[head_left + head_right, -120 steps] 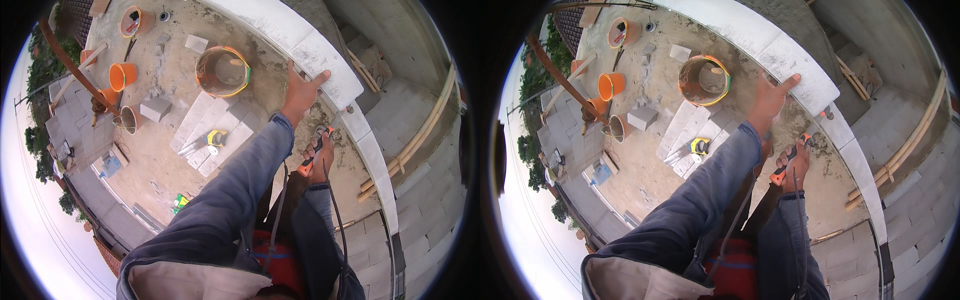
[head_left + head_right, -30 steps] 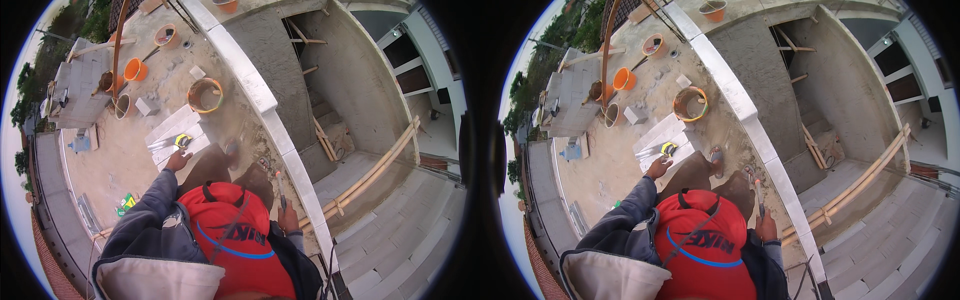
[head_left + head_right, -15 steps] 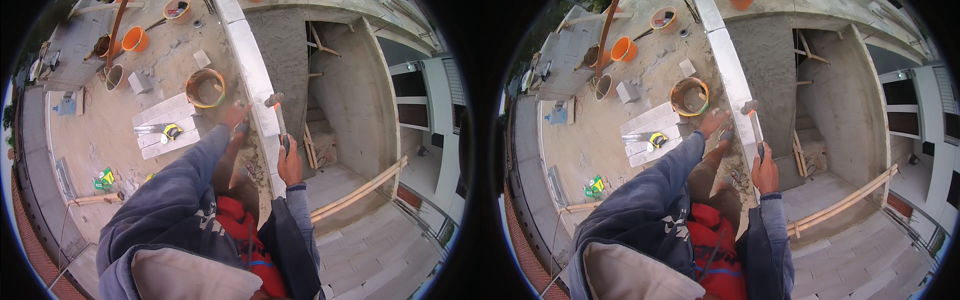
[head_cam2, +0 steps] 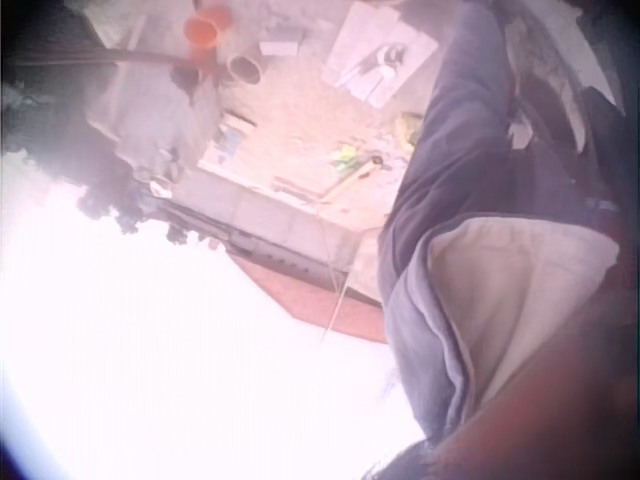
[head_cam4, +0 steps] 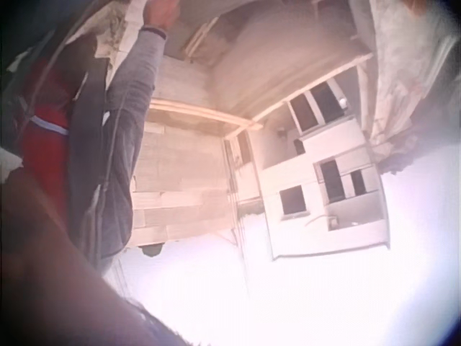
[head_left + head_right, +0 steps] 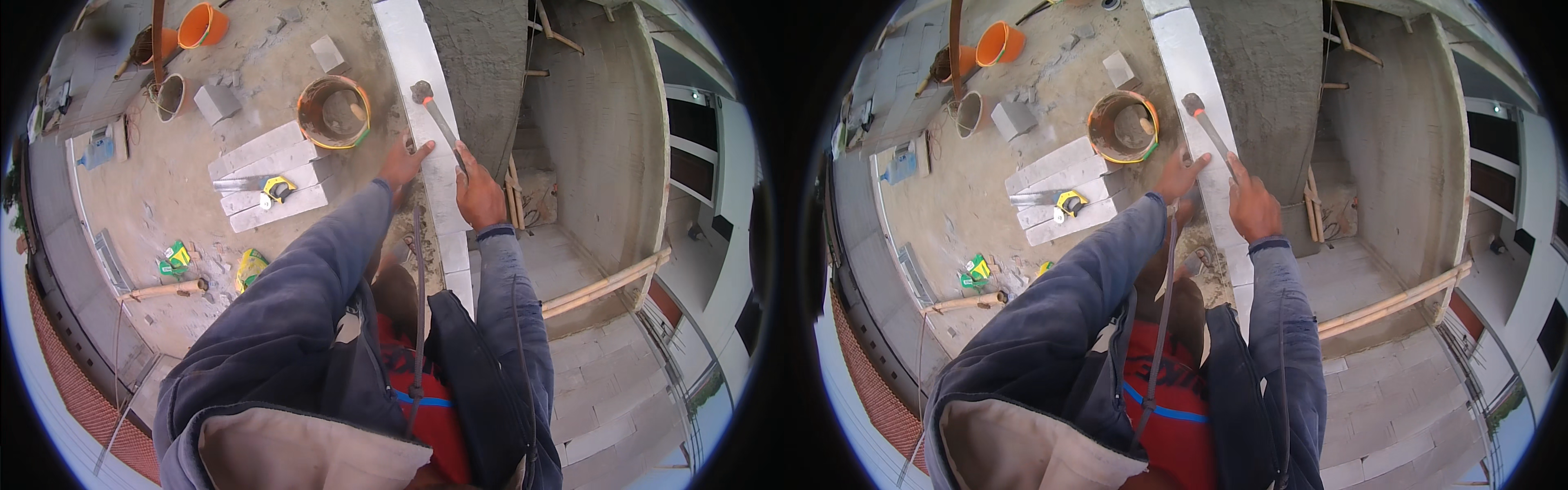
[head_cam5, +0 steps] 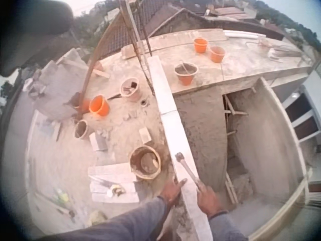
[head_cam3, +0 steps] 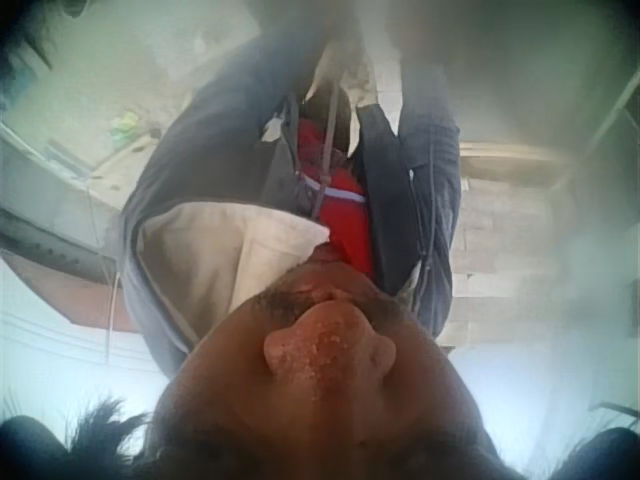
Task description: The person scoops mortar from a bucket and spreads it along a low wall. They then place a white block onto the mortar and tap it into position with a hammer.
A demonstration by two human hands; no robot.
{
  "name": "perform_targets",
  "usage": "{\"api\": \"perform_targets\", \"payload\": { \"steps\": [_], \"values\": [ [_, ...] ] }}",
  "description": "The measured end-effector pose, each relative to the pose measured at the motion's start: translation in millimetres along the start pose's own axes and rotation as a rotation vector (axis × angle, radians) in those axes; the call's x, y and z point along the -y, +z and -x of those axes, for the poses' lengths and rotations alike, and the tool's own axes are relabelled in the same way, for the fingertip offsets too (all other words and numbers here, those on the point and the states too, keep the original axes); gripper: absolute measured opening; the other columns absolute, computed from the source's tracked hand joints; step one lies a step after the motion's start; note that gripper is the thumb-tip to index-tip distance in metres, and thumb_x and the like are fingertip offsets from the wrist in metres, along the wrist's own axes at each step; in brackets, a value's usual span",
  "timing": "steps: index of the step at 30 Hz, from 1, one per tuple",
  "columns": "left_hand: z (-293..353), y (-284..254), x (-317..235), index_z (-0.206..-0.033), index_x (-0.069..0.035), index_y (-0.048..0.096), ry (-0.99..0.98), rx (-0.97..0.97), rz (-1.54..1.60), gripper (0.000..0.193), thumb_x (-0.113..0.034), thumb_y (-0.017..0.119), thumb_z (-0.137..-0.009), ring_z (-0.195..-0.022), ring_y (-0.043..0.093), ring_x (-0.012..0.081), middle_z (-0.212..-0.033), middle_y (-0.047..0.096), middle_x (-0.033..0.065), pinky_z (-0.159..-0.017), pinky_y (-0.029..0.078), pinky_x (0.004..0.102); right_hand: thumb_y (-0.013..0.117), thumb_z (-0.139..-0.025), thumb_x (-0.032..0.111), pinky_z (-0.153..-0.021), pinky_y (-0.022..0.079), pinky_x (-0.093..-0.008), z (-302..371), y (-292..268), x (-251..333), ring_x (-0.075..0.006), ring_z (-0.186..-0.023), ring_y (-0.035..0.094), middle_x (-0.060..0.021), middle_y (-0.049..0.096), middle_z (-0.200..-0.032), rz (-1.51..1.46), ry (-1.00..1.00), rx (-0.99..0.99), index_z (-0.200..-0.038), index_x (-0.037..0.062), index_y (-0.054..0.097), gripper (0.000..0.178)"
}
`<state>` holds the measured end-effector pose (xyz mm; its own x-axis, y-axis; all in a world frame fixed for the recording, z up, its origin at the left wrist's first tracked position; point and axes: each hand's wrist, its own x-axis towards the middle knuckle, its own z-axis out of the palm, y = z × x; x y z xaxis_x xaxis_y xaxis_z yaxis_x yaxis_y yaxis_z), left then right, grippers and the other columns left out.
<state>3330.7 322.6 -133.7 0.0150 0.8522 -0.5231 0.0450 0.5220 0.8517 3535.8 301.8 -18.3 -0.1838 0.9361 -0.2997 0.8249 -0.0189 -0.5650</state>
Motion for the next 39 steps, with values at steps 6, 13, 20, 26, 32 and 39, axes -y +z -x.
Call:
{"api": "perform_targets", "payload": {
  "steps": [6,13,20,26,32,39],
  "values": [
    [0,0,8,-0.148,0.0,0.051,-0.082,0.048,-0.078,0.062,-0.041,0.071,-0.105,-0.117,0.066,0.0183,-0.13,0.068,0.0143,-0.094,0.057,0.0356,0.066,-0.103,0.029,-0.08,0.056,-0.0524,100,-1,24,-0.0457,-0.094,0.072,-0.0246,0.073,-0.105,-0.248,0.296,-0.083,-0.144,0.0108,0.057,0.046],
    [-21,-14,28,-0.152,0.002,0.044,-0.03,0.093,-0.095,0.075,-0.048,0.071,-0.104,-0.124,0.064,0.0273,-0.143,0.06,0.02,-0.1,0.056,0.0432,0.07,-0.103,0.032,-0.07,0.053,-0.0476,330,16,78,-0.0427,-0.078,0.072,-0.0213,0.071,-0.083,-0.438,0.816,-0.124,-0.127,0.0046,0.064,0.037],
    [23,23,14,-0.169,-0.001,0.019,-0.27,0.013,-0.021,0.097,-0.053,0.068,-0.104,-0.142,0.053,0.0378,-0.162,0.043,0.0217,-0.099,0.057,0.0625,0.069,-0.103,0.026,-0.073,0.056,-0.0513,524,53,112,-0.0467,-0.086,0.074,-0.0246,0.074,-0.087,-0.501,1.044,-0.288,-0.128,0.006,0.063,0.032],
    [-1,-22,49,-0.163,0.01,0.027,0.174,0.027,-0.789,0.098,-0.044,0.075,-0.095,-0.153,0.041,0.0447,-0.167,0.036,0.033,-0.125,0.036,0.0435,0.067,-0.104,0.028,-0.071,0.054,-0.0532,538,82,104,-0.0482,-0.084,0.072,-0.0256,0.073,-0.085,-0.518,1.012,-0.35,-0.123,0.0064,0.063,0.029],
    [56,-41,11,-0.163,-0.013,0.045,0.582,0.152,-1.278,0.071,-0.037,0.069,-0.1,-0.157,0.03,0.0485,-0.163,0.045,0.0259,-0.129,0.029,0.0535,0.065,-0.105,0.031,-0.071,0.054,-0.0559,500,106,128,-0.0493,-0.083,0.072,-0.0267,0.072,-0.084,-0.52,0.993,-0.463,-0.124,0.0075,0.063,0.03],
    [-46,-24,-95,-0.167,-0.031,0.038,0.857,0.382,-1.671,0.079,-0.067,0.058,-0.1,-0.164,-0.004,0.0482,-0.179,0.017,0.0143,-0.128,0.007,0.073,0.063,-0.105,0.031,-0.08,0.054,-0.0569,377,94,164,-0.0506,-0.093,0.071,-0.0287,0.073,-0.095,-0.498,1.016,-0.348,-0.127,0.0042,0.061,0.035]
  ]
}}
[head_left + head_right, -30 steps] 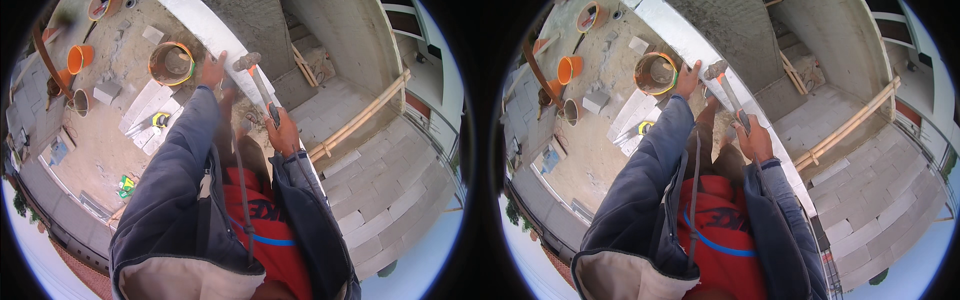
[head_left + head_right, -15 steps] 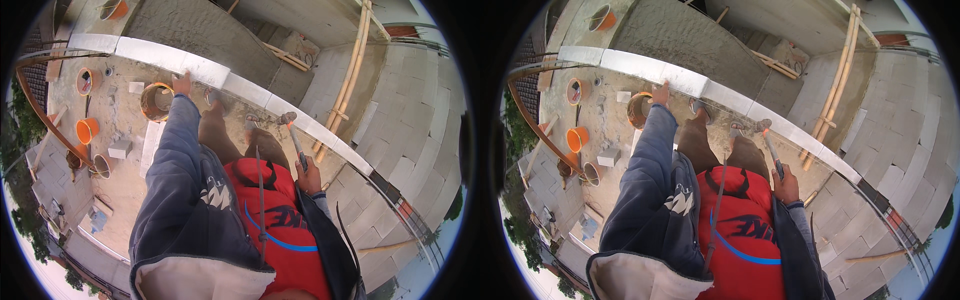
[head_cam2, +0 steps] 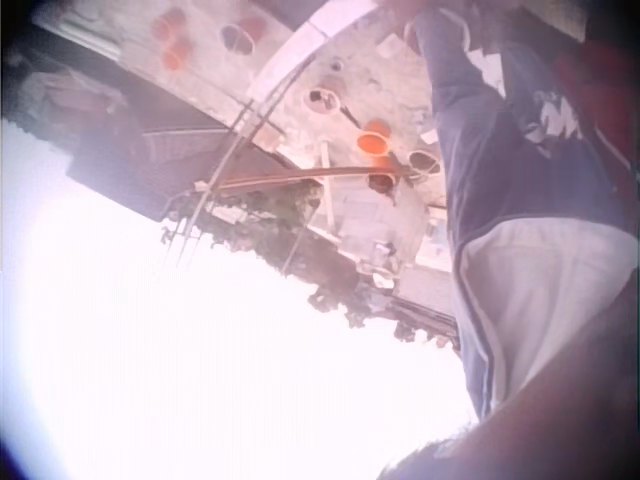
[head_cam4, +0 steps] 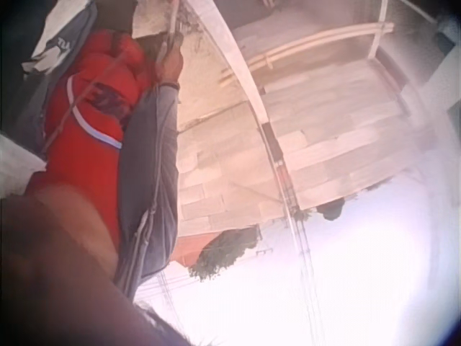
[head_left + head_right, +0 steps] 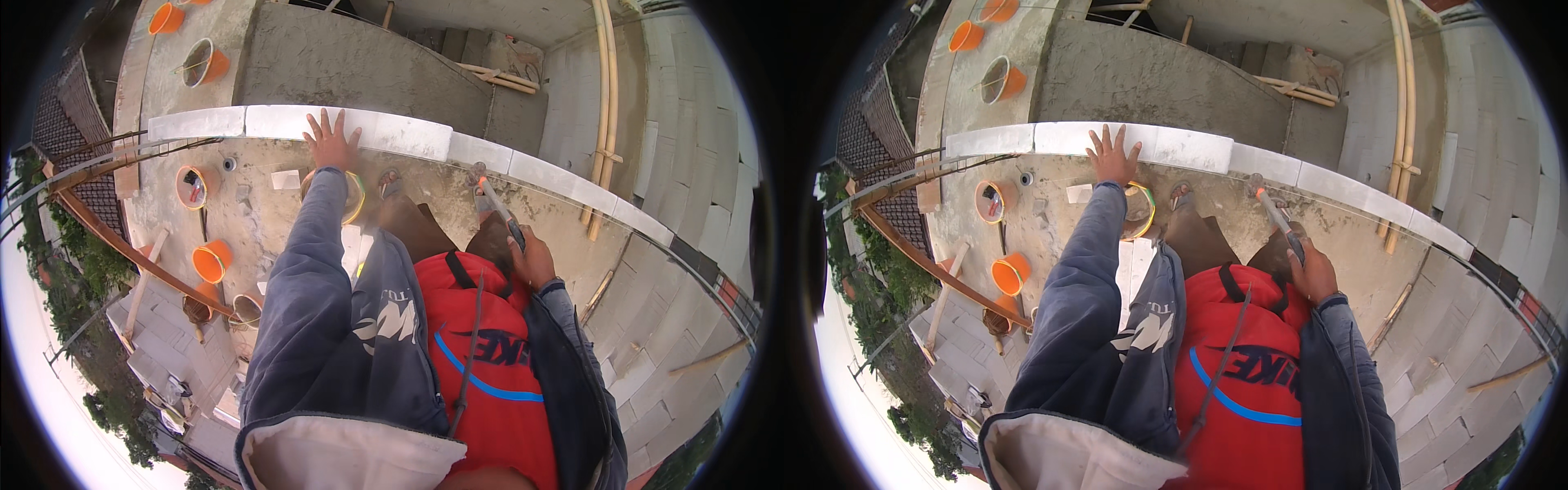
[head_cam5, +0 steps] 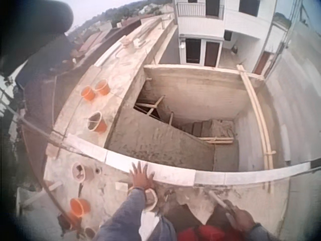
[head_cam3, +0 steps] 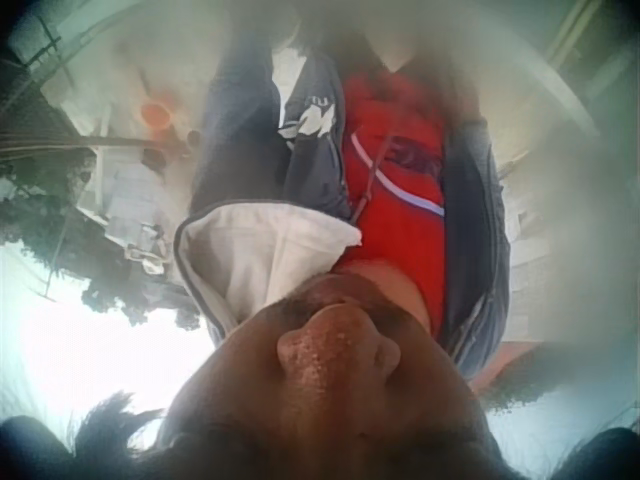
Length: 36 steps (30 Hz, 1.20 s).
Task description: The person scoops mortar from a bucket and spreads it along a low wall. They then place a white block onto the mortar and tap it into position with a hammer.
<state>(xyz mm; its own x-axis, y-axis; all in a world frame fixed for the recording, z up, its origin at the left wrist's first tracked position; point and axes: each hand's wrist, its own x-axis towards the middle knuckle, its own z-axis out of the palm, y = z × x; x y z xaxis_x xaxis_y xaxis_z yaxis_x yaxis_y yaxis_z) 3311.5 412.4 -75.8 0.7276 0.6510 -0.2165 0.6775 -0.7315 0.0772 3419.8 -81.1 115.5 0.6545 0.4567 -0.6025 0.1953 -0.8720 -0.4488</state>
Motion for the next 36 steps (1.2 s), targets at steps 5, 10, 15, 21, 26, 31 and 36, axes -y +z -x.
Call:
{"api": "perform_targets", "payload": {
  "steps": [5,10,15,21,26,31,36],
  "values": [
    [-61,-28,16,-0.171,-0.037,0.023,0.115,0.413,-0.134,0.116,-0.096,0.059,-0.078,-0.162,-0.016,0.0485,-0.181,0.001,0.0115,-0.11,0.004,0.0942,0.061,-0.104,0.028,-0.084,0.053,-0.0577,-45,67,82,-0.052,-0.097,0.068,-0.0308,0.071,-0.102,-0.125,-0.027,-0.085,-0.126,0.0014,0.059,0.035],
    [-68,-17,32,-0.17,-0.039,0.023,0.112,0.528,-0.134,0.12,-0.098,0.061,-0.074,-0.159,-0.027,0.0506,-0.181,-0.011,0.0098,-0.103,0.0,0.0985,0.057,-0.107,0.033,-0.087,0.051,-0.058,-90,109,157,-0.0529,-0.102,0.065,-0.035,0.067,-0.111,-0.27,0.155,0.014,-0.123,-0.0009,0.059,0.038],
    [-71,-14,38,-0.168,-0.039,0.027,0.133,0.479,-0.037,0.118,-0.095,0.067,-0.072,-0.158,-0.029,0.0513,-0.181,-0.013,0.0116,-0.101,-0.004,0.098,0.054,-0.11,0.037,-0.082,0.05,-0.0615,-108,134,184,-0.0559,-0.095,0.065,-0.0343,0.068,-0.1,-0.299,0.137,-0.125,-0.118,0.0005,0.06,0.038],
    [-69,-8,43,-0.166,-0.039,0.033,0.141,0.443,-0.006,0.114,-0.093,0.069,-0.072,-0.158,-0.027,0.0521,-0.181,-0.011,0.0132,-0.1,-0.006,0.0984,0.053,-0.11,0.038,-0.075,0.049,-0.0659,-120,164,173,-0.0575,-0.085,0.066,-0.0329,0.069,-0.088,-0.181,0.132,-0.103,-0.117,0.0029,0.059,0.036],
    [-70,-8,39,-0.166,-0.039,0.034,0.14,0.456,0.003,0.113,-0.093,0.069,-0.073,-0.159,-0.027,0.0515,-0.18,-0.011,0.0144,-0.1,-0.006,0.0983,0.053,-0.11,0.039,-0.074,0.049,-0.0662,-114,178,166,-0.0575,-0.084,0.066,-0.0328,0.07,-0.089,-0.171,0.124,-0.153,-0.117,0.0031,0.059,0.036],
    [-71,-8,41,-0.165,-0.038,0.035,0.132,0.429,-0.003,0.114,-0.094,0.068,-0.072,-0.159,-0.028,0.0504,-0.18,-0.011,0.0144,-0.101,-0.006,0.0982,0.053,-0.111,0.04,-0.076,0.05,-0.0656,-118,170,169,-0.0573,-0.086,0.067,-0.0328,0.07,-0.089,-0.186,0.149,-0.09,-0.119,0.0027,0.059,0.039],
    [-68,-9,40,-0.167,-0.038,0.032,0.132,0.472,0.007,0.115,-0.096,0.064,-0.074,-0.159,-0.029,0.0497,-0.18,-0.015,0.0124,-0.1,-0.006,0.0984,0.049,-0.113,0.043,-0.078,0.053,-0.0601,-117,183,169,-0.0542,-0.093,0.07,-0.0315,0.072,-0.095,-0.147,0.157,-0.097,-0.127,0.0027,0.059,0.044]
  ]
}}
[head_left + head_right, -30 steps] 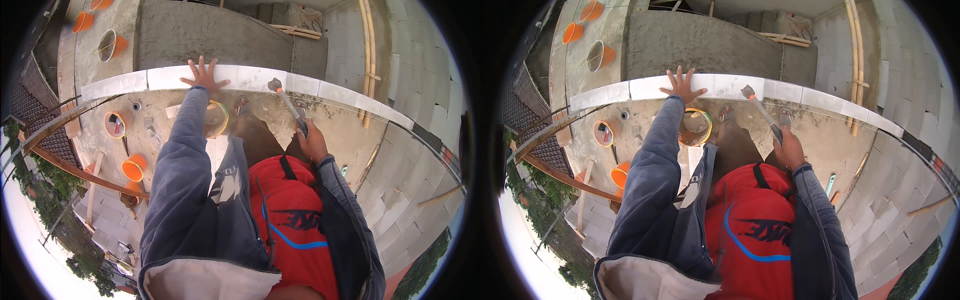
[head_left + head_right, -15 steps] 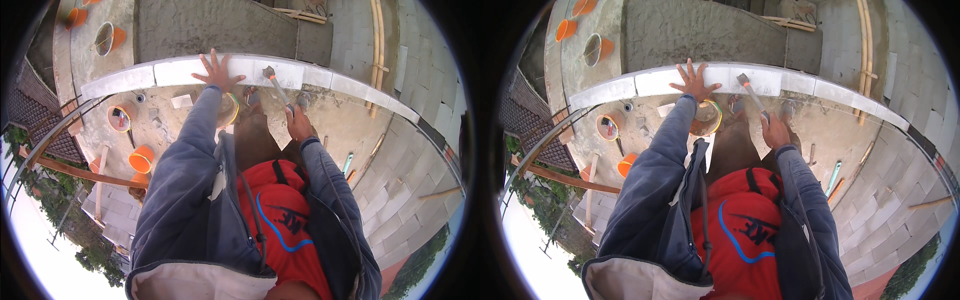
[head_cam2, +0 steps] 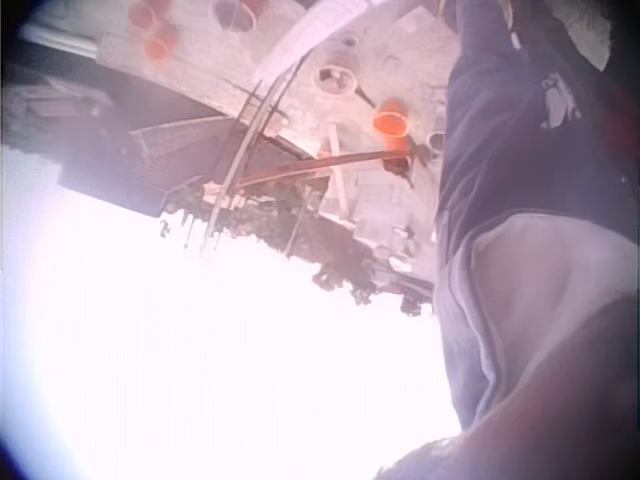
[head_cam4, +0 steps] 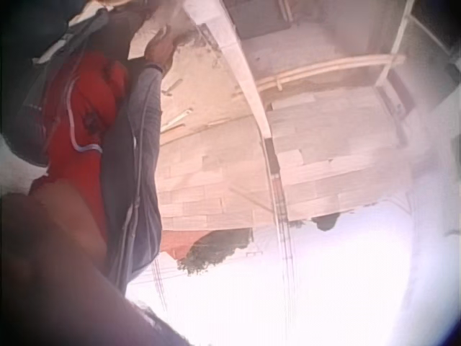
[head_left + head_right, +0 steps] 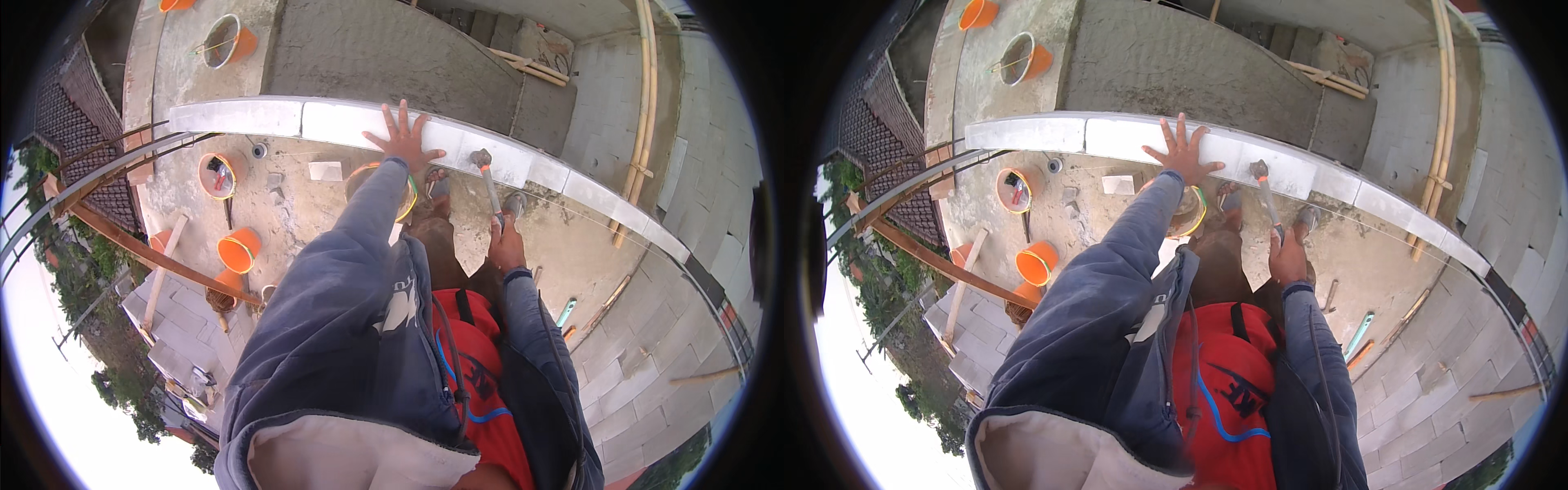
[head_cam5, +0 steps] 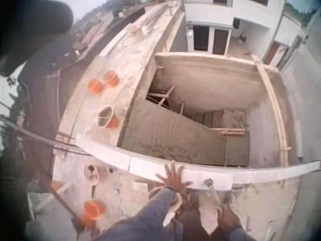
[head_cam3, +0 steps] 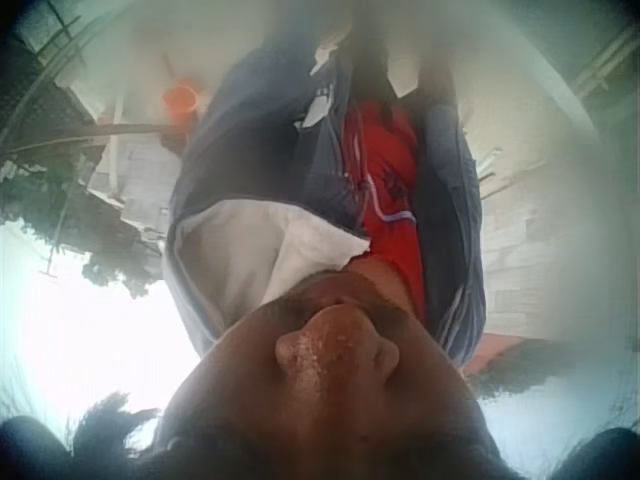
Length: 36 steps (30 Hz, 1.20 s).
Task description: The person scoops mortar from a bucket and spreads it along a low wall. They then place a white block onto the mortar and tap it into position with a hammer.
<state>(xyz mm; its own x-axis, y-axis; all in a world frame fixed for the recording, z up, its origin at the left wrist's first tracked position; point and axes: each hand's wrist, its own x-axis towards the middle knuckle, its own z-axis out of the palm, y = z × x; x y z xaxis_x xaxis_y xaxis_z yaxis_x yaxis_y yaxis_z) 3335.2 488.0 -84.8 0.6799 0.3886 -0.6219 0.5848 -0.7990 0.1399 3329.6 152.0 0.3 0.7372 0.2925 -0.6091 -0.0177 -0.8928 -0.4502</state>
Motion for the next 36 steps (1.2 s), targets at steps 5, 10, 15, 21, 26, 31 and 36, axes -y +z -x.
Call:
{"api": "perform_targets", "payload": {
  "steps": [5,10,15,21,26,31,36],
  "values": [
    [8,-6,3,-0.17,-0.038,0.027,0.044,-0.035,0.03,0.11,-0.095,0.055,-0.08,-0.162,-0.021,0.0481,-0.181,-0.009,0.0119,-0.102,-0.005,0.098,0.048,-0.113,0.044,-0.076,0.053,-0.0584,0,2,4,-0.0519,-0.09,0.071,-0.0303,0.072,-0.089,-0.025,-0.08,-0.049,-0.114,0.0014,0.061,0.044],
    [19,-1,26,-0.172,-0.034,0.025,0.035,-0.31,-0.041,0.093,-0.086,0.041,-0.096,-0.165,-0.007,0.0465,-0.181,0.009,0.0134,-0.11,-0.003,0.0931,0.048,-0.113,0.042,-0.068,0.052,-0.0558,-10,-32,74,-0.0492,-0.076,0.071,-0.0238,0.07,-0.076,-0.028,-0.237,0.016,-0.112,0.0029,0.06,0.041],
    [20,-15,64,-0.166,-0.034,0.039,0.002,-0.149,0.034,0.088,-0.083,0.047,-0.094,-0.165,-0.006,0.0448,-0.181,0.012,0.0078,-0.109,-0.004,0.0935,0.049,-0.113,0.041,-0.067,0.05,-0.0582,-64,-29,184,-0.0518,-0.078,0.07,-0.0268,0.07,-0.078,0.144,-0.455,0.19,-0.116,0.0047,0.059,0.037],
    [11,-5,78,-0.156,-0.046,0.051,-0.01,-0.249,0.242,0.06,-0.067,0.051,-0.1,-0.166,-0.01,0.0398,-0.182,0.009,-0.0035,-0.11,-0.009,0.0925,0.049,-0.112,0.045,-0.074,0.053,-0.0607,-129,39,293,-0.0523,-0.087,0.071,-0.0308,0.072,-0.09,0.318,-0.806,0.301,-0.122,0.0047,0.06,0.043],
    [8,8,86,-0.153,-0.048,0.053,0.007,-0.253,0.327,0.05,-0.053,0.053,-0.103,-0.166,-0.013,0.038,-0.182,0.007,-0.0066,-0.11,-0.007,0.0934,0.046,-0.111,0.052,-0.088,0.056,-0.0605,-147,79,314,-0.0542,-0.102,0.07,-0.0363,0.071,-0.109,0.576,-0.734,0.406,-0.136,-0.0014,0.06,0.061],
    [12,23,89,-0.152,-0.049,0.053,0.001,-0.271,0.345,0.052,-0.05,0.06,-0.1,-0.167,-0.012,0.0356,-0.182,0.008,-0.0073,-0.11,-0.008,0.093,0.045,-0.111,0.054,-0.089,0.055,-0.0601,-128,81,314,-0.0558,-0.105,0.069,-0.039,0.07,-0.115,0.501,-0.668,0.485,-0.138,-0.0036,0.062,0.066],
    [5,6,81,-0.152,-0.051,0.052,0.012,-0.24,0.343,0.052,-0.053,0.059,-0.1,-0.167,-0.012,0.0352,-0.182,0.009,-0.0073,-0.111,-0.014,0.0905,0.05,-0.109,0.056,-0.08,0.056,-0.0572,-133,80,303,-0.0508,-0.093,0.073,-0.0283,0.075,-0.098,0.334,-0.739,0.304,-0.118,0.005,0.067,0.055]
  ]
}}
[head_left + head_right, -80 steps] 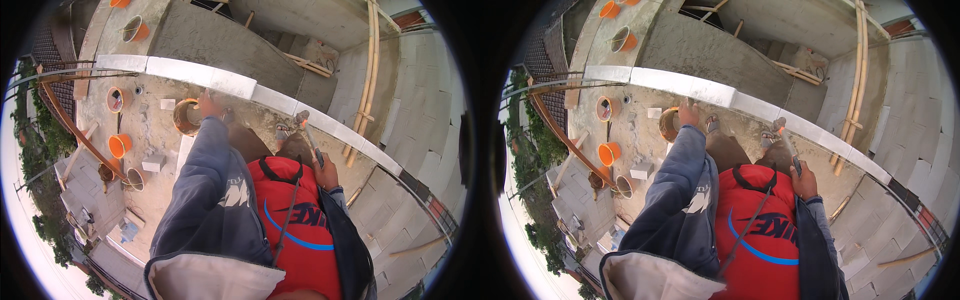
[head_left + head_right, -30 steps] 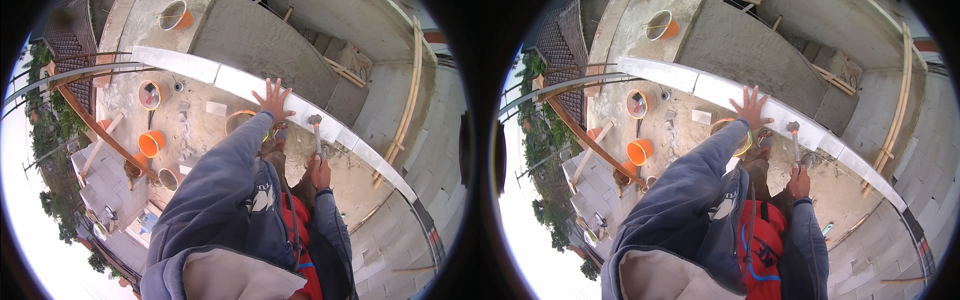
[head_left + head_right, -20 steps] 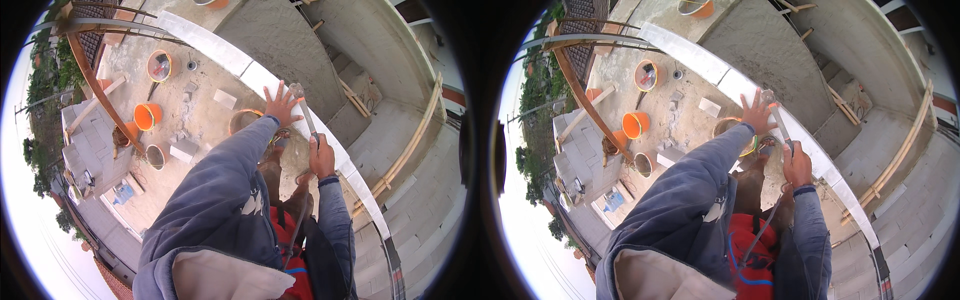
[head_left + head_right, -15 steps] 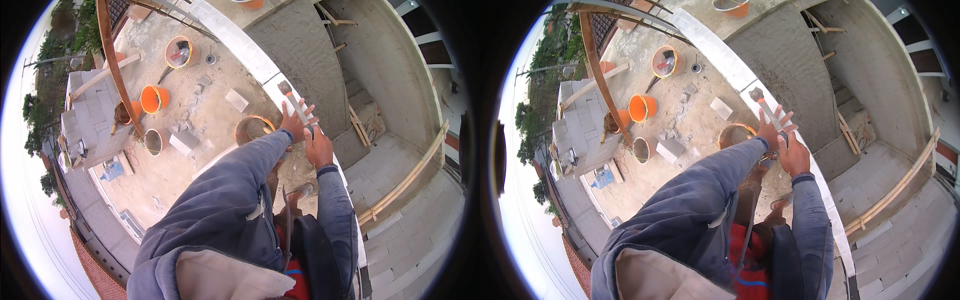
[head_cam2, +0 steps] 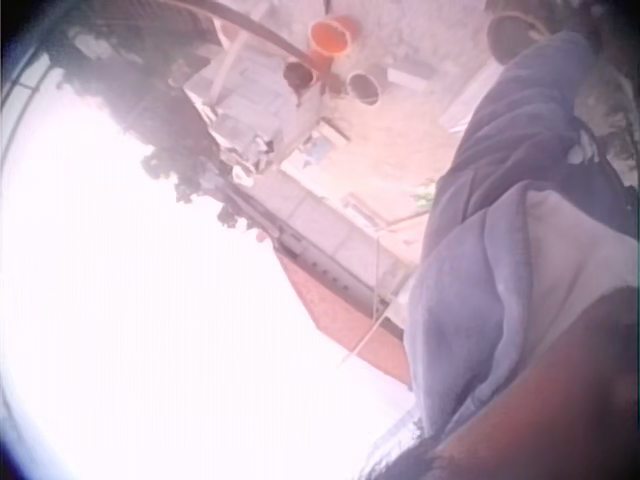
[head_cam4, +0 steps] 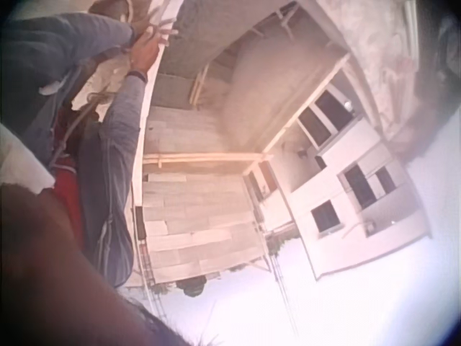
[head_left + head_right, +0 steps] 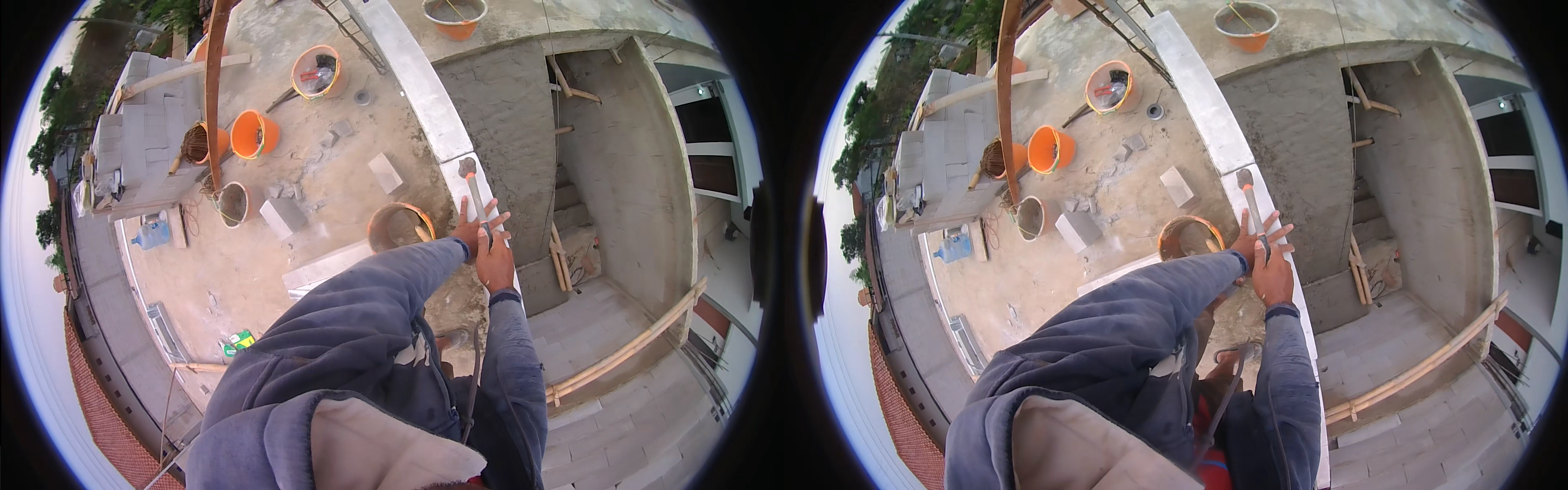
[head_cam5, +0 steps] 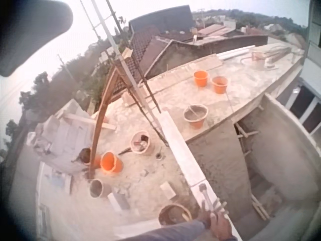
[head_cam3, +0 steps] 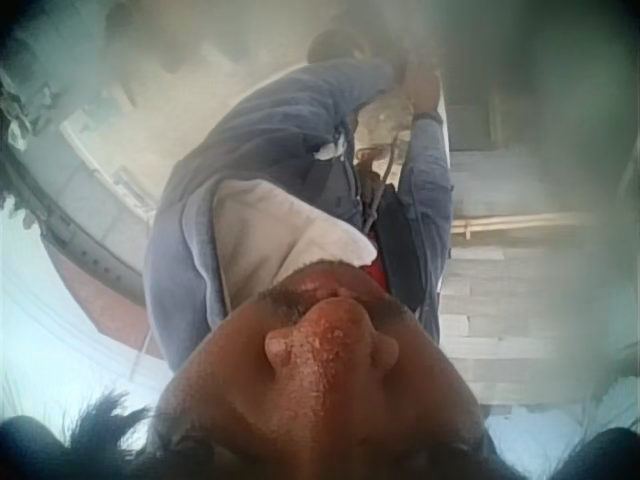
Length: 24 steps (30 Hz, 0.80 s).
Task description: The person scoops mortar from a bucket and spreads it along a low wall. They then place a white block onto the mortar and tap it into position with a hammer.
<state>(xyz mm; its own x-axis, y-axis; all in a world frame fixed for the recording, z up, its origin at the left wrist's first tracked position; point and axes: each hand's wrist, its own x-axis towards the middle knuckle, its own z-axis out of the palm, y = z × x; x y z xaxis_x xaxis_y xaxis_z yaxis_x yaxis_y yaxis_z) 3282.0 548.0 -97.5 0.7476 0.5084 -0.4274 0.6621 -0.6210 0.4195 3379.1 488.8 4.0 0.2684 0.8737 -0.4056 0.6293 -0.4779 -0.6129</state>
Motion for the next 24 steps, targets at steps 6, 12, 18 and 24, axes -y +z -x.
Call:
{"api": "perform_targets", "payload": {
  "steps": [6,12,18,24],
  "values": [
    [7,-19,-9,-0.16,-0.045,0.045,-0.042,0.143,-0.128,0.076,-0.076,0.061,-0.092,-0.166,-0.016,0.0363,-0.183,0.001,-0.0033,-0.108,-0.01,0.0937,0.069,-0.104,0.041,-0.07,0.054,-0.0459,102,-50,-19,-0.0402,-0.075,0.071,-0.0206,0.071,-0.08,-0.171,0.099,-0.13,-0.106,0.0016,0.066,0.04],
    [19,-50,-19,-0.171,-0.045,0.017,-0.086,0.24,-0.16,0.092,-0.081,0.054,-0.095,-0.163,-0.024,0.0373,-0.182,-0.01,-0.0013,-0.111,-0.009,0.0919,0.073,-0.102,0.034,-0.064,0.052,-0.0443,294,-83,-98,-0.0359,-0.065,0.066,-0.0177,0.065,-0.071,0.011,0.384,-0.163,-0.094,0.0036,0.065,0.032],
    [70,-30,-52,-0.173,-0.04,0.009,-0.187,0.082,-0.098,0.09,-0.075,0.048,-0.1,-0.165,-0.015,0.0411,-0.181,-0.01,0.0124,-0.122,-0.002,0.0805,0.072,-0.101,0.038,-0.068,0.054,-0.0485,451,-41,-191,-0.0414,-0.073,0.071,-0.0198,0.069,-0.076,0.15,0.684,-0.046,-0.104,0.0059,0.066,0.033],
    [240,91,-16,-0.172,-0.027,0.022,-0.468,0.063,0.115,0.089,-0.068,0.055,-0.1,-0.163,0.011,0.0471,-0.179,0.011,0.0205,-0.127,0.019,0.0685,0.072,-0.102,0.038,-0.069,0.054,-0.0487,481,-28,-191,-0.0416,-0.074,0.071,-0.0199,0.069,-0.077,0.03,0.727,0.039,-0.105,0.006,0.066,0.033]
  ]
}}
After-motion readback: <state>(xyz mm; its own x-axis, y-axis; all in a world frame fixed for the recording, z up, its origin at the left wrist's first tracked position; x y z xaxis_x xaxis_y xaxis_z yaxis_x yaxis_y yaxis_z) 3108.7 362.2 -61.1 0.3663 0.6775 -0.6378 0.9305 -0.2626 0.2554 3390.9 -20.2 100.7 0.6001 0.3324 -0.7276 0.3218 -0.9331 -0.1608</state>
